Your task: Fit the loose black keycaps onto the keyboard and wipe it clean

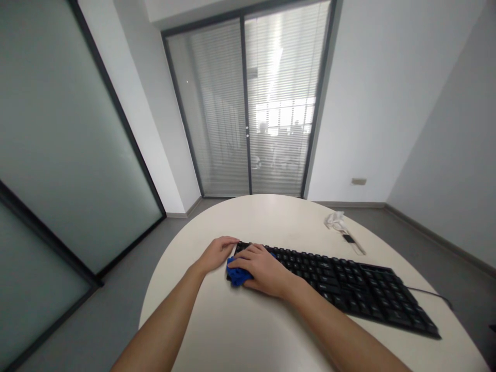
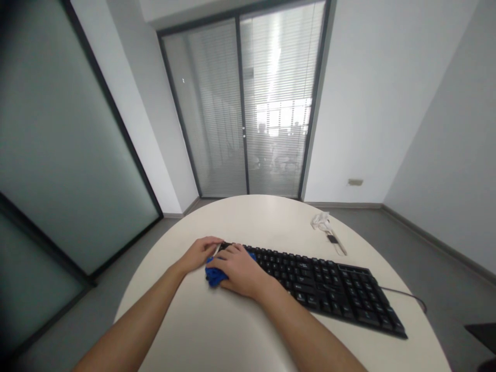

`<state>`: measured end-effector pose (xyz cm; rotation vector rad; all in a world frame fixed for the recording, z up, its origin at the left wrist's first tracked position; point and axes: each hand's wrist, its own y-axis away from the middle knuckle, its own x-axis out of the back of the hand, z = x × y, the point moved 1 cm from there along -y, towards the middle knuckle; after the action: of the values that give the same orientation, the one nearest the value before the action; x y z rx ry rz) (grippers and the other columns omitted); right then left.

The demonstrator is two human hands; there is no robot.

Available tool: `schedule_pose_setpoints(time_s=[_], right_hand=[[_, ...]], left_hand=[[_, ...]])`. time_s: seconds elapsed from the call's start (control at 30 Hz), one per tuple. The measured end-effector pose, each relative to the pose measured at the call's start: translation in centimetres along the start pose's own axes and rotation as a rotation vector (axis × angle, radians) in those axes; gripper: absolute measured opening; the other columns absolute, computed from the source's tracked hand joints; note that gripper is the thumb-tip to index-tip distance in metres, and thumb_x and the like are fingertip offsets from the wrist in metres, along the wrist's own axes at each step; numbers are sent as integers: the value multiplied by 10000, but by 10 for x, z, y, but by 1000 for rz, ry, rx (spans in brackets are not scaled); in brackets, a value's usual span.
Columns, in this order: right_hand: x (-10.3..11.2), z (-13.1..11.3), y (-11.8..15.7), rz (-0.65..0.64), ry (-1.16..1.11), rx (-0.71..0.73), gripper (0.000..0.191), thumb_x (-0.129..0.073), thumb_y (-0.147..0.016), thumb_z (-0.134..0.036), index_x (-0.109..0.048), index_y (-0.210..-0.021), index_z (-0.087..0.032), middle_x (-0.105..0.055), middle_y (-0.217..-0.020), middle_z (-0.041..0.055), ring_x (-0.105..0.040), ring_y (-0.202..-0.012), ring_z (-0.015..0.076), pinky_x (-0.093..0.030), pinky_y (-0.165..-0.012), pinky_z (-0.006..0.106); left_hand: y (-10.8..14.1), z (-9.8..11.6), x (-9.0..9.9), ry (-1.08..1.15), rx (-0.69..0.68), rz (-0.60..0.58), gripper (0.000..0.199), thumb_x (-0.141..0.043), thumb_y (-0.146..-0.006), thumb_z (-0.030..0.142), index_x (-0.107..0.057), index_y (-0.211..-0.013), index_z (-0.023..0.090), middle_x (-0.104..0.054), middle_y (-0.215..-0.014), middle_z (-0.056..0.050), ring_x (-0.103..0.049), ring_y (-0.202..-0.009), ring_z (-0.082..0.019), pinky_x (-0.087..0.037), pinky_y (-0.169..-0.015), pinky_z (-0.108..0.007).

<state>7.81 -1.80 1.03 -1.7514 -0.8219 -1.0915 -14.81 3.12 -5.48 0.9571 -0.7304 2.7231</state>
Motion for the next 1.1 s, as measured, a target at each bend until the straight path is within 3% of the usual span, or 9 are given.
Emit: schedule_pose_setpoints(time_s=[0.13,0.3,0.4,0.57,0.97,1.1], right_hand=[[11,0,2,-56,-19,53,421,-698,-869,-259,-622,-1283,-269,-638,-1246,54,-545,-1139,231,-408,-1034,361],[16,19,3,122,96,-295,549,-685,-838,-134,-562,-1355,-271,-608,-1273,78,-528,-1133,253,-441,-1007,398],[7,27,4,119,139,-380,536,-672,-868,-185,-533,-1381,-245,-574,-1332,108,-512,-1175,274,-436,-1011,435],[3,25,6,49,100,-311,530,-649,-882,-241,-523,-1397,-241,-584,-1308,113,-521,-1165,267,-424,-1008,432],[18,6,11,-67,-108,-66,536,-757,-708,-237,-676,-1237,-268,-641,-1209,52,-592,-1094,240,-428,-1045,368],[15,9,7,13,-91,-128,523,-711,-771,-190,-636,-1283,-271,-637,-1222,55,-573,-1112,235,-439,-1023,362]], left_hand=[[2,8,2,-36,33,0,308,-537,-959,332,-726,-1156,190,-722,-1171,-83,-653,-1109,-231,-483,-1030,-377],[5,16,6,-93,-12,2,318,-577,-949,361,-707,-1202,219,-686,-1248,-82,-611,-1180,-246,-431,-1094,-409],[6,16,7,-86,-27,-11,322,-593,-937,346,-704,-1208,211,-676,-1264,-91,-603,-1190,-246,-421,-1105,-411],[6,15,8,-84,-5,-39,343,-609,-928,361,-702,-1215,199,-688,-1239,-94,-613,-1171,-254,-438,-1082,-412],[5,8,5,-64,-12,-25,337,-576,-941,360,-706,-1201,190,-688,-1232,-102,-614,-1162,-251,-444,-1074,-424],[4,2,3,-26,-3,-12,318,-507,-962,319,-718,-1168,198,-697,-1213,-89,-616,-1153,-234,-445,-1076,-428]])
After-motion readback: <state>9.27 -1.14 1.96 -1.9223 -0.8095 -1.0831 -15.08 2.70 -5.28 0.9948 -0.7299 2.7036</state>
